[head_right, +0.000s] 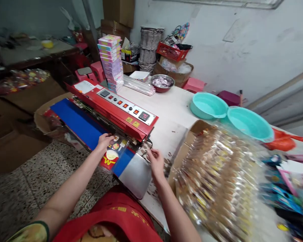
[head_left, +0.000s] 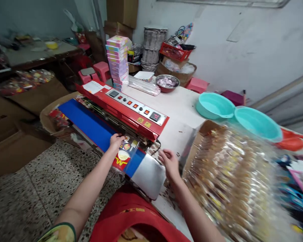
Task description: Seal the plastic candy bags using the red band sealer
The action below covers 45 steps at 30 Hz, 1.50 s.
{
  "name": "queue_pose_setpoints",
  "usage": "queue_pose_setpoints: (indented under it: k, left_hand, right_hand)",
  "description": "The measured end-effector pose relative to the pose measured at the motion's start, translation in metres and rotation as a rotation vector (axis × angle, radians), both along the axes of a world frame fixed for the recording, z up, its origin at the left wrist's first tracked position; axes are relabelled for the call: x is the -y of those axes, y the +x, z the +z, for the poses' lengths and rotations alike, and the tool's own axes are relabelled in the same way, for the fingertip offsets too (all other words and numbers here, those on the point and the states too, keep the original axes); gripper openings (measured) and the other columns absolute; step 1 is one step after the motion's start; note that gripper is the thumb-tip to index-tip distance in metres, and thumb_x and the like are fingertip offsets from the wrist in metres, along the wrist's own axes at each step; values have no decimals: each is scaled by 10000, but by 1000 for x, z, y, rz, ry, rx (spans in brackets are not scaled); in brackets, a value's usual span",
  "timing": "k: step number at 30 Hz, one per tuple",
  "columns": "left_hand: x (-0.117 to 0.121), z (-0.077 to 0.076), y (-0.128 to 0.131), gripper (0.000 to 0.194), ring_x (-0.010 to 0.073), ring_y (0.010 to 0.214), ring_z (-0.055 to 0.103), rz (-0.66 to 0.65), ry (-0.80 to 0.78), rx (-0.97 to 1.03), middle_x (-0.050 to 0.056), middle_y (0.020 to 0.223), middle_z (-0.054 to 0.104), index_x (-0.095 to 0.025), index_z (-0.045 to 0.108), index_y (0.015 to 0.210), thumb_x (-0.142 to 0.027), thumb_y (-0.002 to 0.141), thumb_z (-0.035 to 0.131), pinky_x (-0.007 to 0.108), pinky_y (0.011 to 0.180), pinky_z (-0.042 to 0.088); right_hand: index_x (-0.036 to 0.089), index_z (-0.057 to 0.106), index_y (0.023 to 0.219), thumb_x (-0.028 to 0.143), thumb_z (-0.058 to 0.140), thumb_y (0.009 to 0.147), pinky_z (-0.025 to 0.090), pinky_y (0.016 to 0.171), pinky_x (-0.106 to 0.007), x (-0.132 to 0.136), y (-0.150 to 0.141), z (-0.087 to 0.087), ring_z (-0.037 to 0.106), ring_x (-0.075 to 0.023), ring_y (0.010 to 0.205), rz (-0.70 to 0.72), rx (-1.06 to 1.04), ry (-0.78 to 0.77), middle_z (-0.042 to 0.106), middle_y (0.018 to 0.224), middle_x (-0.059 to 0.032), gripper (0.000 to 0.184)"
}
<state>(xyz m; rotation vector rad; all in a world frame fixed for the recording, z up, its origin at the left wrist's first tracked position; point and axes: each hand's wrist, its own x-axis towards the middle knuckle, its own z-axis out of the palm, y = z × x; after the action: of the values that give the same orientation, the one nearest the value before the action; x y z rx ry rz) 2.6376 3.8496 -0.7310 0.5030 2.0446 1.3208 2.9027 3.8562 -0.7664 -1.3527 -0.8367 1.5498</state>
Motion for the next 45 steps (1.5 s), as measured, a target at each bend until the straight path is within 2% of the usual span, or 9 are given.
queue_pose_setpoints:
  k: [4,7,13,17,21,31,37,42,45]
  left_hand:
    - [9,30,-14,465,309,1278,466,10,36,-322,152,1255,576,-152,568,1114,-312,707,724,423,1018,374]
    - [33,38,4,425,293,1332,396,-102,109,-605,153,1318,530,-167,548,1172,-356,804,645,460,1111,280]
    - [73,6,87,241,231,1101,593,-794,370,-756,103,1132,648,-196,593,1110,-299,899,542,395,1013,439]
    - [77,-7,156,273,212,1083,604,-1267,532,-669,82,1140,661,-212,575,1183,-239,917,519,373,972,485]
    - [74,-14,212,353,227,1117,574,-1525,696,-780,109,1229,612,-211,550,1262,-222,910,531,395,951,509]
    - [63,-41,286,254,317,1244,502,-1701,647,-1301,150,1377,528,-239,669,1079,-156,862,567,435,892,503]
    - [45,25,301,168,343,1261,492,-1656,715,-1163,144,1348,564,-203,681,891,-343,885,587,484,916,486]
    - [25,110,310,179,217,1068,629,-1588,629,-266,121,1160,664,-162,608,753,-296,871,611,375,909,512]
    - [14,134,304,212,160,877,679,-1324,439,265,70,1021,716,-183,605,967,-289,805,693,299,780,546]
  right_hand:
    - [228,628,892,508,799,623,588,759,-426,39,62,14,678,-264,852,-68,232,138,701,917,-89,424]
    - [231,640,920,518,755,679,584,794,-446,72,110,35,682,-256,842,-183,492,221,699,925,-91,392]
    - [212,569,1015,508,692,767,584,824,-438,132,189,56,686,-259,900,-595,801,235,668,1014,-116,405]
    - [217,581,1104,397,678,836,555,900,-474,168,210,43,652,-258,999,-399,1098,434,647,1081,-109,338]
    - [228,618,1110,304,709,832,488,1001,-527,185,204,27,526,-303,1223,-143,1356,687,593,1224,-127,301]
    - [208,657,797,199,657,868,404,1078,-527,175,242,-13,388,-319,1359,90,1663,676,550,1368,-97,71]
    - [194,630,758,323,678,864,412,1080,-539,164,278,48,479,-317,1304,214,1479,872,599,1327,-98,174]
    - [196,659,813,187,663,867,539,972,-415,122,280,132,624,-247,1160,129,849,923,712,1122,-86,55]
    - [206,702,812,202,711,828,594,834,-346,88,256,156,720,-211,915,-52,531,808,758,936,-47,18]
